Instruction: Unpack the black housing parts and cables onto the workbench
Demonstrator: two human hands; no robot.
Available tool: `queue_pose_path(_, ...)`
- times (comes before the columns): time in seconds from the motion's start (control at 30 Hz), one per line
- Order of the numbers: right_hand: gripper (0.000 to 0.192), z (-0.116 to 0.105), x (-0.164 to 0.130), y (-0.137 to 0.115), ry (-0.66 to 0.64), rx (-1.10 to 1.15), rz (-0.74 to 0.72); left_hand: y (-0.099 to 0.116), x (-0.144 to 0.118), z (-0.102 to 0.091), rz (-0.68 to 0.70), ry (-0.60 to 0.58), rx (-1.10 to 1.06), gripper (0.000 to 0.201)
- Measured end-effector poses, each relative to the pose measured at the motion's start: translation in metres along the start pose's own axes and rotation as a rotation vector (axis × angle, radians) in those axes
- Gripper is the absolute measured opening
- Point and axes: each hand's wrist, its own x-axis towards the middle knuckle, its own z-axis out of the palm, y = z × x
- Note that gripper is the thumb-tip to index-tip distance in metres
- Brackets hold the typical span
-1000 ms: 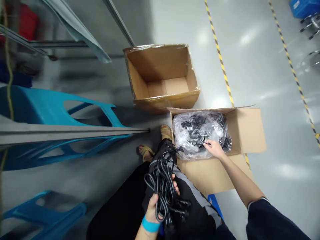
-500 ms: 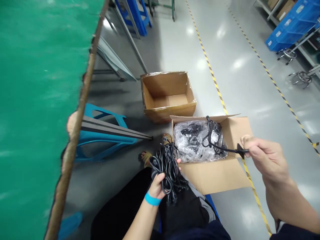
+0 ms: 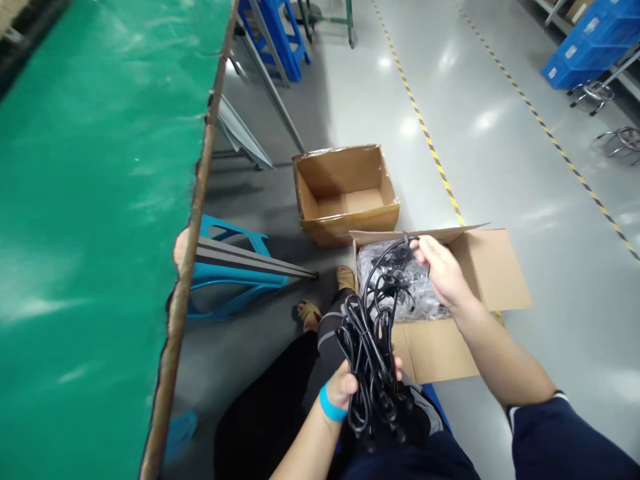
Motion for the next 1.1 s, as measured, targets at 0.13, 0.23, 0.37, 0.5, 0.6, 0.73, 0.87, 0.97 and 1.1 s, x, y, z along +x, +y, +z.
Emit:
queue_pose_path(0.13, 0.073, 0.015, -0.067, 0.048, 0.053, -0.462, -0.166, -0.022, -0.004, -0.001, 0.002, 0.204, -0.013, 0.064)
queue_pose_path(0.23, 0.069, 0.033, -0.126, 0.054, -0.093, -0.519, -0.225, -0.030, -0.001, -0.007, 0.011, 0.424, 0.039, 0.046)
queue_pose_path(0.37, 0.035, 0.048, -0.153, 0.056, -0.134, -0.465, -0.193, -0.033, 0.002, -0.020, 0.049, 0.727, 0.046, 0.046)
queue_pose_path(0.5, 0.033, 0.044, -0.146, 0.059, -0.146, -0.304, -0.159, -0.033, 0.004, -0.028, 0.076, 0.883, 0.003, 0.047)
queue_pose_path(0.6, 0.031, 0.041, -0.146, 0.059, -0.142, -0.204, -0.089, -0.034, 0.007, -0.029, 0.128, 0.877, -0.051, 0.053)
queue_pose_path(0.73, 0.029, 0.047, -0.161, 0.065, -0.185, -0.223, -0.103, -0.034, 0.014, -0.028, 0.108, 0.950, -0.059, 0.060)
queue_pose_path(0.87, 0.022, 0.035, -0.152, 0.092, -0.260, -0.131, -0.181, -0.028, 0.018, -0.022, 0.064, 1.085, 0.012, 0.062)
queue_pose_path(0.97, 0.041, -0.016, -0.098, 0.141, 0.035, -0.150, 0.052, -0.022, 0.012, -0.021, 0.035, 1.130, 0.051, 0.061)
queue_pose_path(1.1, 0.064, -0.085, -0.003, 0.221, 0.381, -0.433, 0.736, -0.016, -0.003, -0.030, -0.070, 1.068, 0.019, 0.056)
